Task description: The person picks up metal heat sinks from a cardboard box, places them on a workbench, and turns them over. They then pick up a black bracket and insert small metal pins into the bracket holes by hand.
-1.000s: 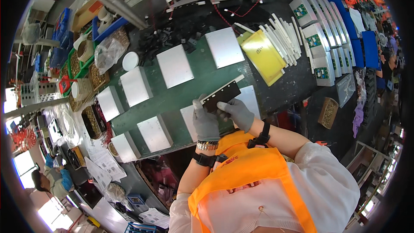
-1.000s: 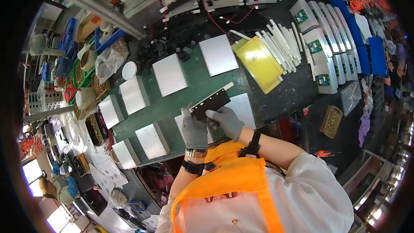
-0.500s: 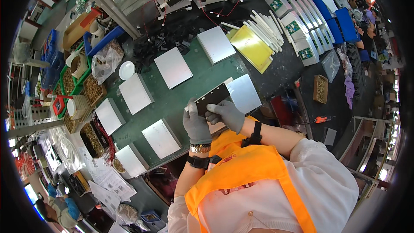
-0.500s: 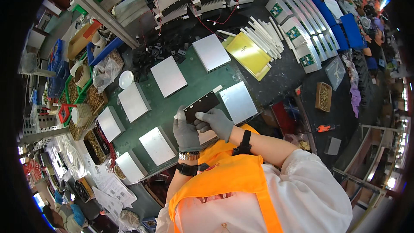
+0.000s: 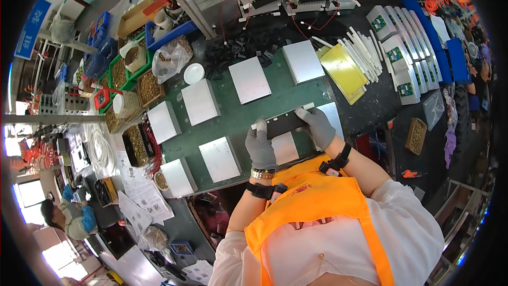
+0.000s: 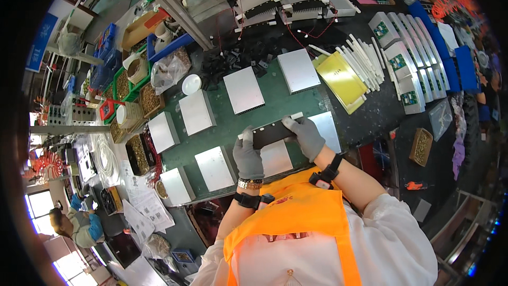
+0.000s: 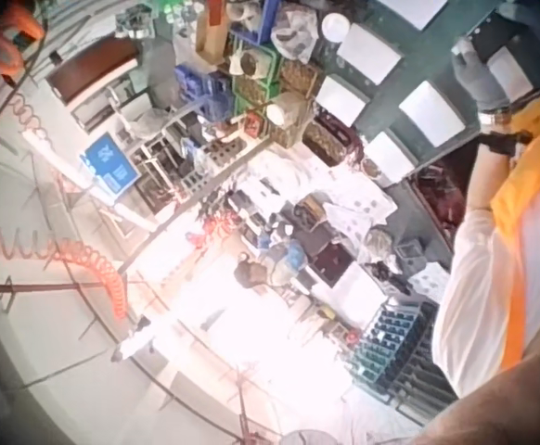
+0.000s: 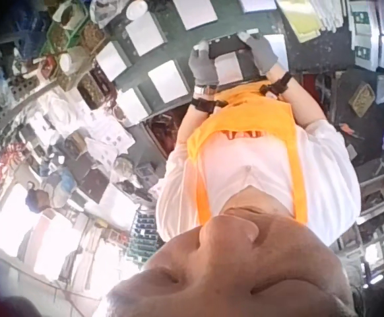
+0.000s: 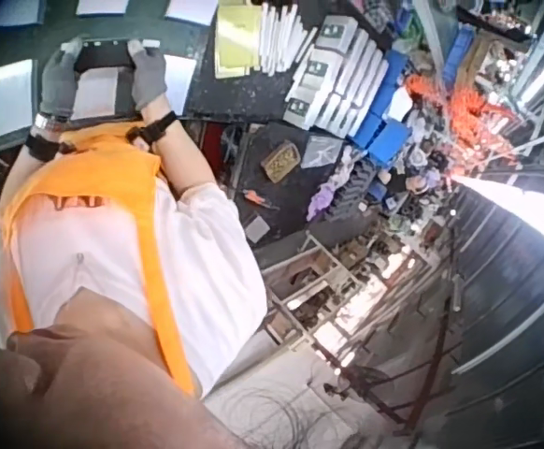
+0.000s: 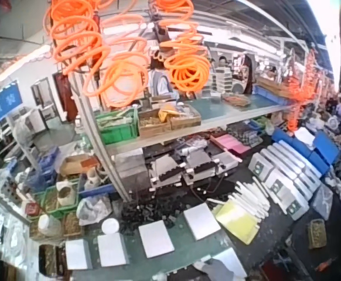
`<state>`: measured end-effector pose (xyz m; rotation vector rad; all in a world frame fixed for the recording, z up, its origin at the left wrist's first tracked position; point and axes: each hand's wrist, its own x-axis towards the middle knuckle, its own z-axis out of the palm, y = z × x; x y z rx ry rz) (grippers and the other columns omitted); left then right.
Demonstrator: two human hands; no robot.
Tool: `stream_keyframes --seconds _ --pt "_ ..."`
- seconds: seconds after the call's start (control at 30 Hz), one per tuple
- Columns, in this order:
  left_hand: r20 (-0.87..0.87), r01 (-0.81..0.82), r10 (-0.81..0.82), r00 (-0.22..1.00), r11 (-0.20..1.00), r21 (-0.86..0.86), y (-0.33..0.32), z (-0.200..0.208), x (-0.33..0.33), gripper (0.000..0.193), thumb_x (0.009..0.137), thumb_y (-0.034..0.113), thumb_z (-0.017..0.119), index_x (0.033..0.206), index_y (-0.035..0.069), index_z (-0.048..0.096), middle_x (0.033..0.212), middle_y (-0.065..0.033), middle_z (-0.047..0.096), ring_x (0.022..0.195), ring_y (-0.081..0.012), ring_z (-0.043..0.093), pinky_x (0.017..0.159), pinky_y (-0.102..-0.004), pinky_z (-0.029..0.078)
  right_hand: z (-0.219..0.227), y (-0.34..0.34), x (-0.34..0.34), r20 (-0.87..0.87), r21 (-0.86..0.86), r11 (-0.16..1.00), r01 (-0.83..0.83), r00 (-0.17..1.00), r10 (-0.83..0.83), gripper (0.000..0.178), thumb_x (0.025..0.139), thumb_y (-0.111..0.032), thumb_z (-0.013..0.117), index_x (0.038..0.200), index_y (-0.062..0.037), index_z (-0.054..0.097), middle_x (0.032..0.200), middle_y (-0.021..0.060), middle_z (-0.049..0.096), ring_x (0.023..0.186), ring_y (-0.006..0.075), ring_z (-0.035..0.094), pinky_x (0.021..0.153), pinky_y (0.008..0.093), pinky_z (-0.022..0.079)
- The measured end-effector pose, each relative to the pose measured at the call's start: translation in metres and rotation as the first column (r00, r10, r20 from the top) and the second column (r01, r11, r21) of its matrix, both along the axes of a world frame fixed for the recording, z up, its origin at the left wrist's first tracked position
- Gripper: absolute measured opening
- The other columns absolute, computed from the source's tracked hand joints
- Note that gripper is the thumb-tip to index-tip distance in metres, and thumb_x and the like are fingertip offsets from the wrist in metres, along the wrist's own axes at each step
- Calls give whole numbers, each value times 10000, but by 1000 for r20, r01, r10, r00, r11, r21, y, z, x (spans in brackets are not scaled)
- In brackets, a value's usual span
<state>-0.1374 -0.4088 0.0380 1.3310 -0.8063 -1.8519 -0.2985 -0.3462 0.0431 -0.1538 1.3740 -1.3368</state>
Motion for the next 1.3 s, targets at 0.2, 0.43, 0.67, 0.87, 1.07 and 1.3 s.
stream_keyframes --seconds 0.2,0.43,0.67,0.87,1.07,1.3 --pt "-417 -114 84 905 992 -48 5 0 -3 504 951 228 570 1357 -41 439 1134 -83 590 1027 -149 564 907 -297 461 13 -31 16 78 -104 994 -27 996 35 293 911 -281 640 1048 -23 648 941 55 665 763 114 637 622 240 511" --pt "-340 -312 284 897 950 -31 -6 -20 -3 314 947 182 584 1201 -2 577 1055 -58 633 956 -158 601 863 -314 484 2 -53 51 47 -129 986 -102 993 109 267 924 -260 631 1050 -25 646 936 57 668 759 118 643 626 239 537" --pt "-449 -527 576 683 814 244 -31 -24 50 229 934 113 562 1126 -1 613 1060 -68 636 962 -170 605 855 -321 505 23 -136 9 -513 143 736 -661 587 627 278 907 -202 638 1123 -27 641 890 41 655 723 112 597 627 257 509" --pt "-105 -515 519 848 855 64 -29 -31 81 253 941 140 568 1147 -1 611 1085 -40 632 971 -133 591 847 -303 484 49 -351 54 -910 85 580 -810 175 377 255 894 -174 600 1109 -61 678 951 101 686 823 216 651 753 337 521" --pt "-199 -473 492 848 870 136 -33 -27 68 219 927 137 586 1121 37 593 1046 -7 595 930 -104 564 797 -266 472 -36 -519 159 -491 830 375 -414 -860 137 370 871 -331 565 1211 -214 649 1204 120 652 1126 245 610 933 338 472" --pt "-140 -518 556 820 823 235 -33 -55 90 280 934 153 577 1160 -12 594 1076 -52 604 952 -135 562 825 -284 474 -55 -513 180 -650 599 476 -644 -738 -182 188 807 -131 587 910 -104 742 911 117 710 833 258 687 664 401 554"
